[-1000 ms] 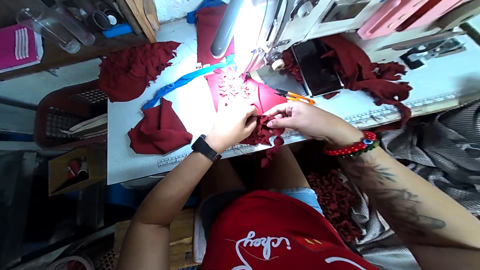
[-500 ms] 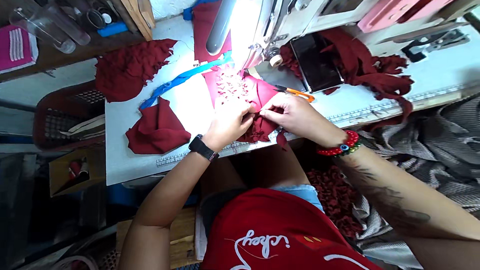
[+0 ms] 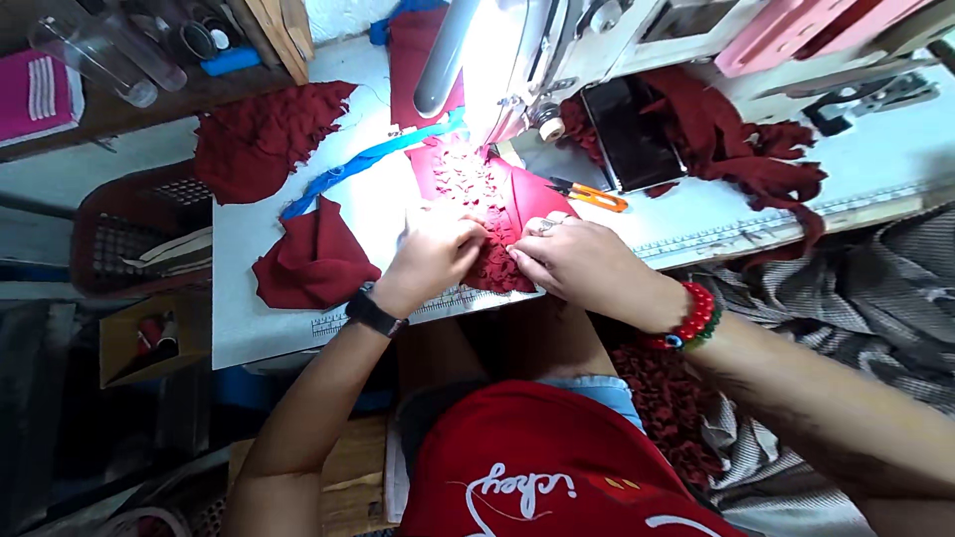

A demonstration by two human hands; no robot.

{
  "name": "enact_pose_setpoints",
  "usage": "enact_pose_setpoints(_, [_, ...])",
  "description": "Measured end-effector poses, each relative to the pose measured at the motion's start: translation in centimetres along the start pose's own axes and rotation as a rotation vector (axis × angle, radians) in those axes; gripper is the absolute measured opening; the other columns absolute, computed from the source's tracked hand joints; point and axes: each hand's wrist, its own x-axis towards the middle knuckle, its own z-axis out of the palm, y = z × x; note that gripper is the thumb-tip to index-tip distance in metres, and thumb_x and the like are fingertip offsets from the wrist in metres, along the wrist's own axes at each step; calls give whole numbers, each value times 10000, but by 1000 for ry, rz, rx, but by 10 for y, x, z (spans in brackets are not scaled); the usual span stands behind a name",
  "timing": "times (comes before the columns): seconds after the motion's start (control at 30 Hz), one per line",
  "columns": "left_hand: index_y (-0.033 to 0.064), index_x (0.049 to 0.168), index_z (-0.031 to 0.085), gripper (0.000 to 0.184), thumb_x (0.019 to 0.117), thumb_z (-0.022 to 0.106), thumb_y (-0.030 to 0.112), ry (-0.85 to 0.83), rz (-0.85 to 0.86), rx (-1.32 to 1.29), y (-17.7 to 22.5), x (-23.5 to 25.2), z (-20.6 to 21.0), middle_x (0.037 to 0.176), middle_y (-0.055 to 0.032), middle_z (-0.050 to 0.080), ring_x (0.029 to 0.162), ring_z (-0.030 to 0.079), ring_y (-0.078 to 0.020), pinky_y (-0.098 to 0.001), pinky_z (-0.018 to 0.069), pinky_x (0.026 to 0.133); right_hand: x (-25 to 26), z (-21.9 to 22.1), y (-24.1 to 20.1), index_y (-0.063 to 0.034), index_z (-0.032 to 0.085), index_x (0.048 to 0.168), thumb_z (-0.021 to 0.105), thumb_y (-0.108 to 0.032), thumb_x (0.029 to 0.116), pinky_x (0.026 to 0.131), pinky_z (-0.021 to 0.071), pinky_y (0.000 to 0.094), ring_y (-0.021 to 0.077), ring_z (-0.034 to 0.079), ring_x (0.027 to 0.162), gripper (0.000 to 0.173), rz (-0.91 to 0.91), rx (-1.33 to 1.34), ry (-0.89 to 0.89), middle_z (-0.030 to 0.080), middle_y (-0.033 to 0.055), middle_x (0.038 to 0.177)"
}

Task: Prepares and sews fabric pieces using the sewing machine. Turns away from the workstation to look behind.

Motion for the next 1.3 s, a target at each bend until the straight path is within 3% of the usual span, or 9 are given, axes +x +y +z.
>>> enact_pose_setpoints(0.17, [124,1022,782,202,990,608,222,181,-176,10,-28,22,-14,1047,-30,752,1083,673,-187,-577,374,1051,18,-7,18,-127,714,957,718,-220,918,740,546,511,305,663,915,101,-7,26,-78,660,84,918])
enact_pose_setpoints(0.27, [139,1034,778,237,991,590,277,159,-222,53,-37,45,-1,1072,-46,740,1120,653,-234,-581,389,1056,31,-17,20,-94,645,1264,793,-347,875,826,534,577,413,625,1054,487,28,-64,-173,631,182,1126])
enact_pose_setpoints(0.33, [156,1082,770,282,1008,557,325,107,-259,118,-40,60,11,1130,-60,727,1169,632,-276,-621,374,1049,41,-23,23,-193,517,1512,825,-442,838,869,498,610,448,589,1131,782,47,-93,-245,595,221,1288])
enact_pose_setpoints(0.4, [137,1073,757,308,1007,524,328,58,-286,173,-42,71,20,1156,-86,714,1173,623,-312,-638,389,1012,51,-26,28,-238,421,1584,823,-550,804,888,473,637,458,573,1174,931,43,-151,-331,548,237,1382])
enact_pose_setpoints(0.53, [127,1074,750,298,996,535,319,16,-308,167,-43,74,21,1139,-109,690,1170,611,-322,-618,406,996,65,-27,34,-231,368,1607,823,-681,717,982,410,732,510,455,1351,1096,77,-227,-424,460,254,1495])
enact_pose_setpoints(0.7, [191,1063,765,261,977,581,354,66,-316,173,-43,70,28,1185,-37,709,1186,608,-271,-592,397,1032,65,-26,36,-145,468,1545,812,-719,696,937,444,683,480,493,1307,1081,47,-275,-395,481,223,1490])
enact_pose_setpoints(0.8, [172,1033,755,238,980,574,317,69,-298,209,-45,71,34,1185,-60,699,1189,607,-286,-611,386,1034,64,-26,37,-153,430,1577,770,-735,734,976,409,677,433,470,1356,1079,35,-263,-419,365,89,1651])
enact_pose_setpoints(1.13, [151,1107,747,288,1043,544,343,63,-149,151,-30,58,19,1239,-58,692,1240,595,-253,-520,428,1082,60,-26,33,-89,596,1396,760,-721,748,981,407,723,424,540,1292,920,-20,-207,-297,610,147,1394])
enact_pose_setpoints(1.3, [-33,1157,712,346,1041,547,249,24,-131,-14,-38,55,35,1133,-218,723,1084,701,-303,-470,538,989,49,-25,35,-56,610,1388,878,-504,746,1054,399,669,381,518,1349,827,2,-86,-190,608,148,1417])
